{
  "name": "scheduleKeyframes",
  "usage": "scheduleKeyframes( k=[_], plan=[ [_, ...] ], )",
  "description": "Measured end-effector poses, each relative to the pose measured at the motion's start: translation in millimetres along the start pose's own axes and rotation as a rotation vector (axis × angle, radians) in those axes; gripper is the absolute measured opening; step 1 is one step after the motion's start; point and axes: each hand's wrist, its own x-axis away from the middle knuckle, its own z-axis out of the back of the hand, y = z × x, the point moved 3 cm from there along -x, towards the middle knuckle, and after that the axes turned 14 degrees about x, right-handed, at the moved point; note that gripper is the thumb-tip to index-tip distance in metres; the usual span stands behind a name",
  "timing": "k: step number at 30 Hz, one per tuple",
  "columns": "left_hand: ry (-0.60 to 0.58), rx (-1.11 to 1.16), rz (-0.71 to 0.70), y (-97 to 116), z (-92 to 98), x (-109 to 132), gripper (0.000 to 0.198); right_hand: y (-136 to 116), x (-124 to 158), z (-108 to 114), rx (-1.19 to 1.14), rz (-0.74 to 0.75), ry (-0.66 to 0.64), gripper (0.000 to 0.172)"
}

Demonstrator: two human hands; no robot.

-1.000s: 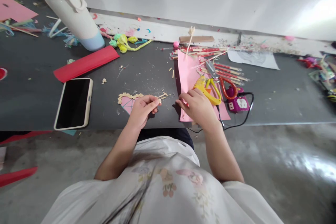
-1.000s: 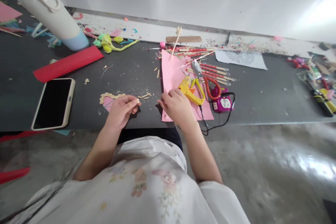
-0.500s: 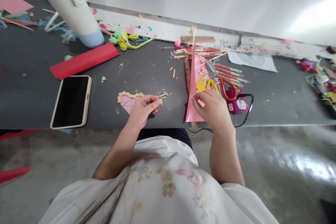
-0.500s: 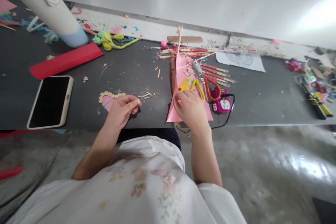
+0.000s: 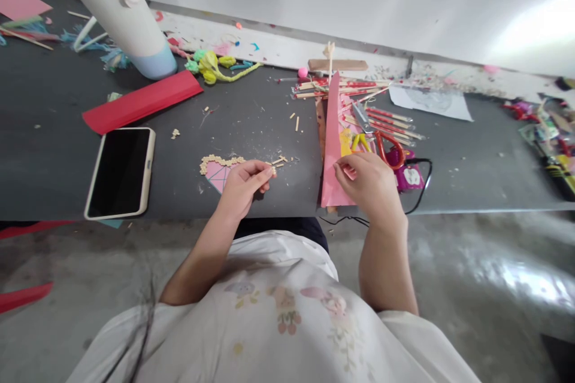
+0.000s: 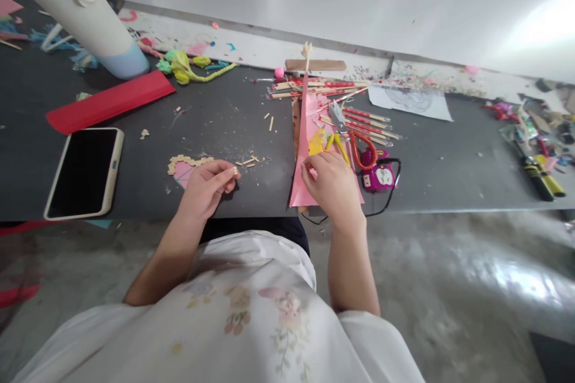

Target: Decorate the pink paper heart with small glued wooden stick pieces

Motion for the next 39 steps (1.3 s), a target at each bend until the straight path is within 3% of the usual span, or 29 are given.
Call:
scheduleKeyframes(
  k=[14, 28, 39],
  plan=[
    [0.030, 0.111, -0.089, 3, 2.7, 0, 0.025, -30, -18, -9, 0.011, 0.130, -0.127, 0.018],
    [0.029, 0.030, -0.083, 5, 3.1, -1, 0.025, -54, -23, -25, 0.106, 0.237, -0.287, 0.024],
    [-0.016, -0.021, -0.108, 17, -33.9, -8, 0.020, -49, -10, -7, 0.003, 0.200, -0.318, 0.018]
  ],
)
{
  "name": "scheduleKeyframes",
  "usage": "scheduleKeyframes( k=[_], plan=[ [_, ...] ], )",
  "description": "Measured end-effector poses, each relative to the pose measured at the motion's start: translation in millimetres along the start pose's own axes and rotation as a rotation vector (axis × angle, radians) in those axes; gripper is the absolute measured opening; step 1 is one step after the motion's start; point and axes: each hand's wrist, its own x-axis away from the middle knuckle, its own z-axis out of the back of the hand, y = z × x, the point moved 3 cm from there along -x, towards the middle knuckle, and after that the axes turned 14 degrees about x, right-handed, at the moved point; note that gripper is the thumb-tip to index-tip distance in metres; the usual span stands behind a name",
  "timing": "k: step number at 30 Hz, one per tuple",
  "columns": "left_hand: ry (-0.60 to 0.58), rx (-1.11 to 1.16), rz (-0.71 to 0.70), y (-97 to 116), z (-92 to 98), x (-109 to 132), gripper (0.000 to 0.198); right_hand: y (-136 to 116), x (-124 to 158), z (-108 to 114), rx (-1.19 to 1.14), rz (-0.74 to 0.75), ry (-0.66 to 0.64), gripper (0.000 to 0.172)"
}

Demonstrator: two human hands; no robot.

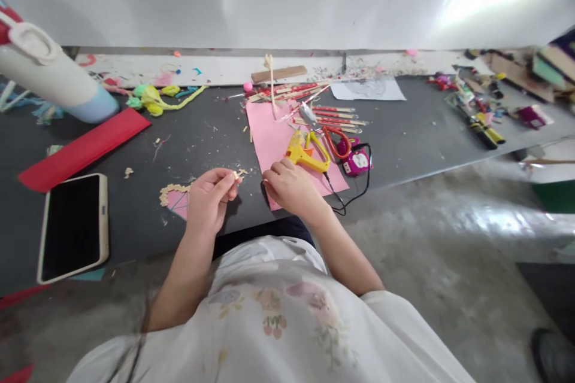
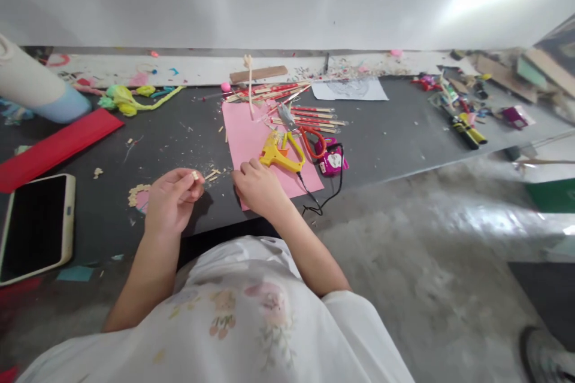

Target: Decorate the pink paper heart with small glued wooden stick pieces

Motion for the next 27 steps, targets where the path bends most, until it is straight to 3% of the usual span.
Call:
scheduleKeyframes(
  k=[8, 14, 24, 27],
  plan=[
    [0.002, -0.035, 0.037, -5, -30.8, -11, 0.018, 11, 24, 6, -0.159, 0.014, 0.018, 0.024],
    [0.021, -0.049, 0.071, -10, -41.9, -19, 0.016, 27, 45, 11, -0.275, -0.001, 0.049, 0.028],
    [0.030, -0.110, 0.121, -12, -45.5, -34, 0.014, 74, 52, -2, -0.085, -0.475, 0.086, 0.024],
    [0.042, -0.130, 0.122, -12, -45.6, -37, 0.016, 80, 48, -9, -0.016, -0.541, 0.057, 0.033]
  ],
)
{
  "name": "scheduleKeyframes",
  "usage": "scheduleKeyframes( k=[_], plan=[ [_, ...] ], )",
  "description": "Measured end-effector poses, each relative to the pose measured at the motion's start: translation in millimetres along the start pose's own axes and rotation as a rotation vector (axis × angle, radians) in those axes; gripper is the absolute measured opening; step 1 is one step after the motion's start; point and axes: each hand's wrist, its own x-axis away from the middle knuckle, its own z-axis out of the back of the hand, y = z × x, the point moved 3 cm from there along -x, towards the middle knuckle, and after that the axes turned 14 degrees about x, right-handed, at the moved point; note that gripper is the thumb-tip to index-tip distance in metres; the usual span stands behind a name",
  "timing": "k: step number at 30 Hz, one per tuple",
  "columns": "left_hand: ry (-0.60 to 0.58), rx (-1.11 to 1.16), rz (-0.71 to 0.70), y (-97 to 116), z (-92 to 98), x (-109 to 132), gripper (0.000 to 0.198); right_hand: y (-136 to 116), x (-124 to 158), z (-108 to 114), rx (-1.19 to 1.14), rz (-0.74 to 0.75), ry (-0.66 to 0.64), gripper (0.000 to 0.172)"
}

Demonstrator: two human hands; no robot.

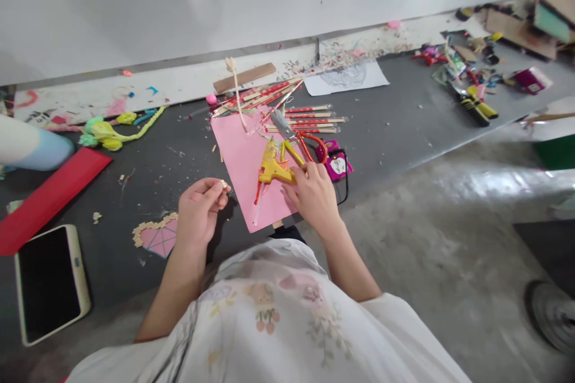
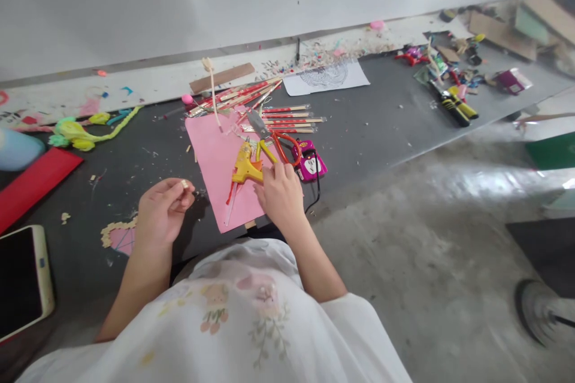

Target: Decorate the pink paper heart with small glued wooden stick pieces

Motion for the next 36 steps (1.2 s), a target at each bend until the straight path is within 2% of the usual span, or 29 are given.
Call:
scheduleKeyframes(
  k=[7, 16, 26, 36],
  plan=[
    [0.000, -0.042, 0.032, -4, 0.5, -3, 0.015, -3, -10, -11, 0.008, 0.057, -0.082, 0.020],
    [0.050, -0.032, -0.006, 6, 2.5, -4, 0.020, -14, -2, -4, -0.033, 0.187, -0.084, 0.029],
    [0.081, -0.016, -0.073, 14, 10.0, -3, 0.018, -26, 3, -8, -0.059, 0.195, -0.162, 0.023],
    [0.073, -0.009, -0.072, 12, 11.5, -3, 0.016, -31, 3, 0, -0.038, 0.211, -0.085, 0.019]
  ],
)
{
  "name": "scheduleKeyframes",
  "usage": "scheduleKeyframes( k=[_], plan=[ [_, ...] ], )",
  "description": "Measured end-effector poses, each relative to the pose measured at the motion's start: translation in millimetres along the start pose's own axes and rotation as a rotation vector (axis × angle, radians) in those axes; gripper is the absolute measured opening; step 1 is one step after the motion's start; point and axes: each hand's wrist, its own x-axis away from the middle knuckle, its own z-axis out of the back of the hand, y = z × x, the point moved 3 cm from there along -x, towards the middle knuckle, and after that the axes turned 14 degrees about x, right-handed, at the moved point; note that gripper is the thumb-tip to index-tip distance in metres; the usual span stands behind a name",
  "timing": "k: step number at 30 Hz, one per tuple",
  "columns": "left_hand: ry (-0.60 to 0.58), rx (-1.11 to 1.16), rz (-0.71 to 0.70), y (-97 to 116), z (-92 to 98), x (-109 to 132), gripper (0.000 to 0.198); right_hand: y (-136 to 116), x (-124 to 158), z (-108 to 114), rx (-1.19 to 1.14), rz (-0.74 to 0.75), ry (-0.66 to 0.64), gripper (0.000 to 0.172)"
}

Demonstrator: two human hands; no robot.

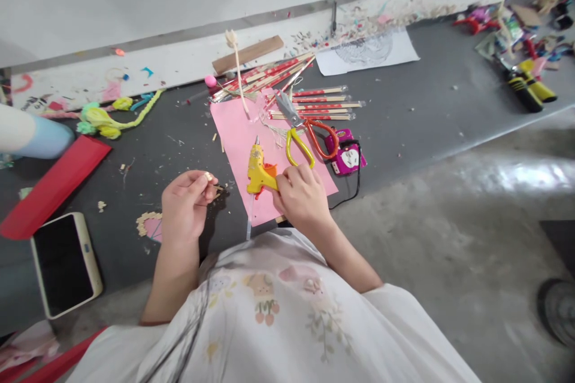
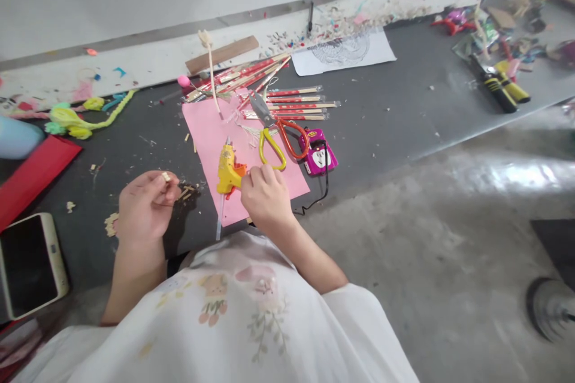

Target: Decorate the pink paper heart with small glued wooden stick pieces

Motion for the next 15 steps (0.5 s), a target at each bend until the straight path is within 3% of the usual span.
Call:
scheduleKeyframes(
  k=[9, 15],
  plan=[
    [-0.007, -0.048, -0.015, 2, 1.4, 3, 0.014, 2, 12, 17, 0.128, 0.047, 0.317, 0.015],
    [-0.024, -0.045, -0.052, 3, 2.8, 5, 0.017, 3, 14, 25, 0.136, 0.056, 0.384, 0.014]
  ],
)
